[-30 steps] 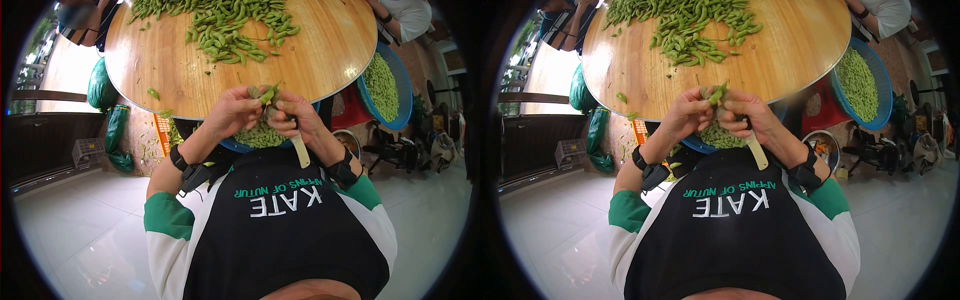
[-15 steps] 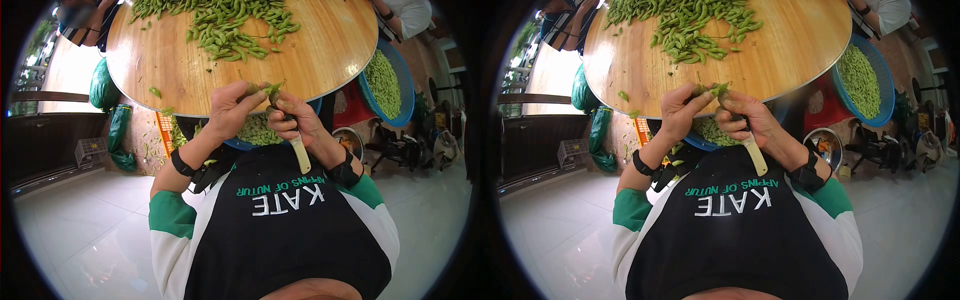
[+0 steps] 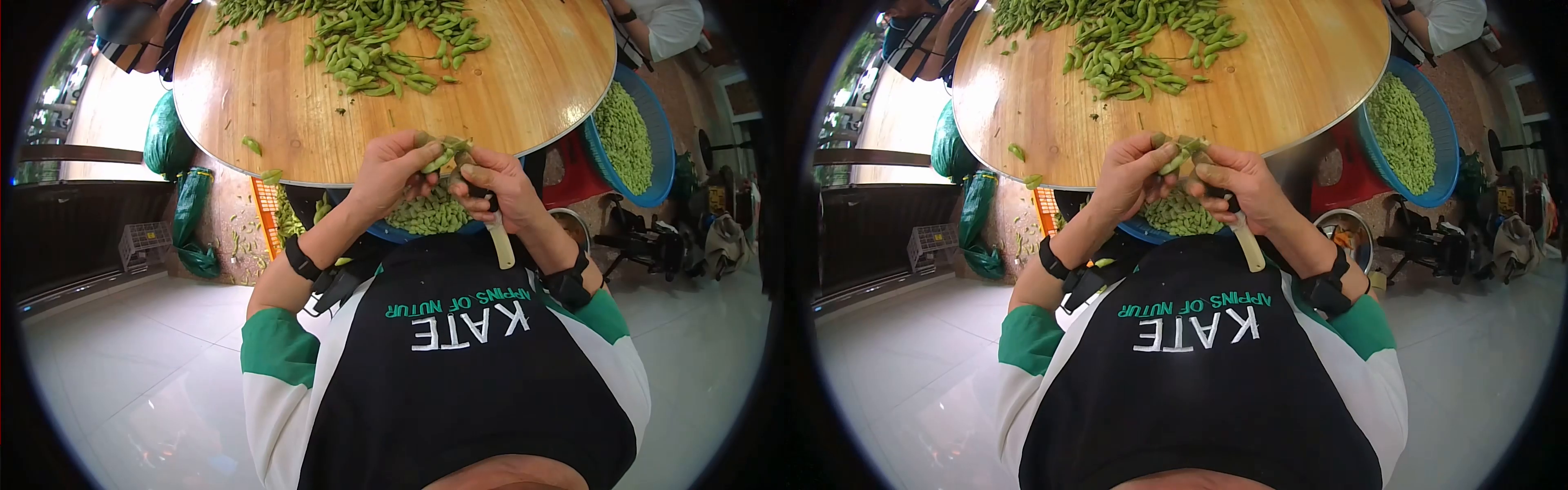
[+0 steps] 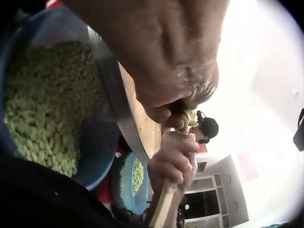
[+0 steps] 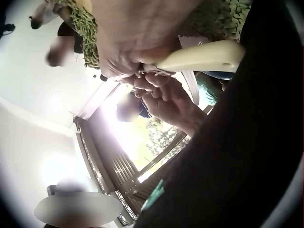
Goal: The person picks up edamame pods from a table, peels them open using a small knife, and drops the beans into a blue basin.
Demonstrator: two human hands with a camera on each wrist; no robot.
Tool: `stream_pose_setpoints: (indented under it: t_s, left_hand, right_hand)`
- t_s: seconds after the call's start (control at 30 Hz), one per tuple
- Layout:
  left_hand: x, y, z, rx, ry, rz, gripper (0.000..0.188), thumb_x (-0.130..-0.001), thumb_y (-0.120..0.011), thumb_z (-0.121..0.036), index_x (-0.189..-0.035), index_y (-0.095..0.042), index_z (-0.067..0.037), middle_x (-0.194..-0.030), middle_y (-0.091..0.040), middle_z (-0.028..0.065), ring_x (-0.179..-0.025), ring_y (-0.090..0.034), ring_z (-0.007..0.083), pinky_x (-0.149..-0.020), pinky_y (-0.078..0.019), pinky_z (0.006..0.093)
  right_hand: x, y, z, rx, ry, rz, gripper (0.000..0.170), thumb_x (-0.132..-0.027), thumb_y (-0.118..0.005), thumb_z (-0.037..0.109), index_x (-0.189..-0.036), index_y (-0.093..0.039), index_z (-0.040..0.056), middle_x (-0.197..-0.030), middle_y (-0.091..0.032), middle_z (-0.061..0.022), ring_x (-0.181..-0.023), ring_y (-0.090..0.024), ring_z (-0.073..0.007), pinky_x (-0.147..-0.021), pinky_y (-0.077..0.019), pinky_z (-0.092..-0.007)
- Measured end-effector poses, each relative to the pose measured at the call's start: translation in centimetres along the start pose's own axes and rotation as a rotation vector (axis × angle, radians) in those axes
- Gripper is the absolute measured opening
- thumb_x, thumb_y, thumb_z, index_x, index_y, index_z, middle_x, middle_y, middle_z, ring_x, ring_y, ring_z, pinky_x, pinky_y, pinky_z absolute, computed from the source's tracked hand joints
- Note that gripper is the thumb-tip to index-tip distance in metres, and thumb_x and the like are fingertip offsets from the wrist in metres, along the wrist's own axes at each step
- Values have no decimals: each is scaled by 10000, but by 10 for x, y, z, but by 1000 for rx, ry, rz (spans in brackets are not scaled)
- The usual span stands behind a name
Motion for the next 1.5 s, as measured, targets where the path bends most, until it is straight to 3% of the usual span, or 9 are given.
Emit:
stream_pose_setpoints:
  t_s: [0.07,0.43,0.57,0.63,0.8,1.2,1.37,1.43,1.5]
  left_hand:
    - [1,-5,-3,-19,-45,58,164,-908,-608,-155,-931,-602,7,-661,-592,21,-491,-547,67,-388,-362,162]
    - [11,-23,-16,-522,-403,39,144,-897,-581,-63,-1024,-567,4,-795,-612,4,-618,-515,26,-499,-373,173]
    - [11,-28,-12,-393,-285,49,153,-903,-573,-62,-1041,-550,0,-795,-598,0,-593,-482,23,-489,-359,178]
    - [8,-23,-6,-396,-222,22,157,-891,-558,-42,-1011,-516,51,-844,-627,83,-737,-590,100,-634,-490,245]
    - [5,-29,-9,-408,-238,-47,130,-866,-525,-44,-963,-514,42,-821,-611,73,-722,-573,101,-618,-473,248]
    - [-6,-32,24,-139,-32,60,196,-781,-465,50,-952,-549,4,-809,-601,55,-622,-541,92,-507,-397,209]
    - [1,-37,27,-158,35,150,332,-761,-447,97,-1075,-524,23,-904,-622,89,-721,-614,127,-588,-475,217]
    - [8,-37,19,-164,-82,155,368,-808,-505,74,-1170,-511,15,-930,-640,72,-816,-638,157,-734,-523,261]
    - [13,-35,11,-76,-120,117,336,-824,-523,65,-1156,-519,16,-939,-638,72,-801,-636,157,-715,-518,254]
  right_hand:
    - [5,-7,9,268,77,-10,190,-944,-537,145,-1089,-576,29,-791,-587,-46,-495,-448,-46,-380,-324,-164]
    - [19,-3,14,390,87,-74,346,-940,-519,115,-1275,-517,29,-759,-577,-34,-484,-426,-41,-392,-321,-157]
    - [22,-7,17,269,72,-84,330,-932,-536,113,-1249,-535,23,-761,-587,-32,-491,-444,-45,-397,-328,-162]
    - [22,-6,16,333,98,-85,274,-936,-533,109,-1194,-564,21,-760,-593,-20,-501,-455,-36,-402,-331,-163]
    - [23,-5,18,566,198,-108,193,-942,-530,101,-1098,-603,13,-746,-604,-10,-512,-463,-25,-413,-336,-169]
    - [27,-7,25,957,294,-21,319,-926,-539,83,-1239,-567,28,-761,-601,20,-567,-451,-14,-488,-359,-177]
    - [33,11,32,657,122,-103,340,-926,-528,80,-1263,-553,43,-759,-590,13,-524,-429,-10,-436,-322,-150]
    - [34,11,32,585,116,-91,365,-930,-518,85,-1293,-524,50,-760,-584,8,-500,-416,-13,-418,-310,-145]
    - [33,11,30,537,105,-88,376,-932,-512,87,-1306,-509,52,-762,-582,7,-497,-414,-14,-416,-307,-147]
Point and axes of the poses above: each hand's wrist, its own x-axis away from the middle knuckle, its own y-axis out of the back of the hand, z = x × y, the point moved 10 cm from there along -x, towards the middle knuckle
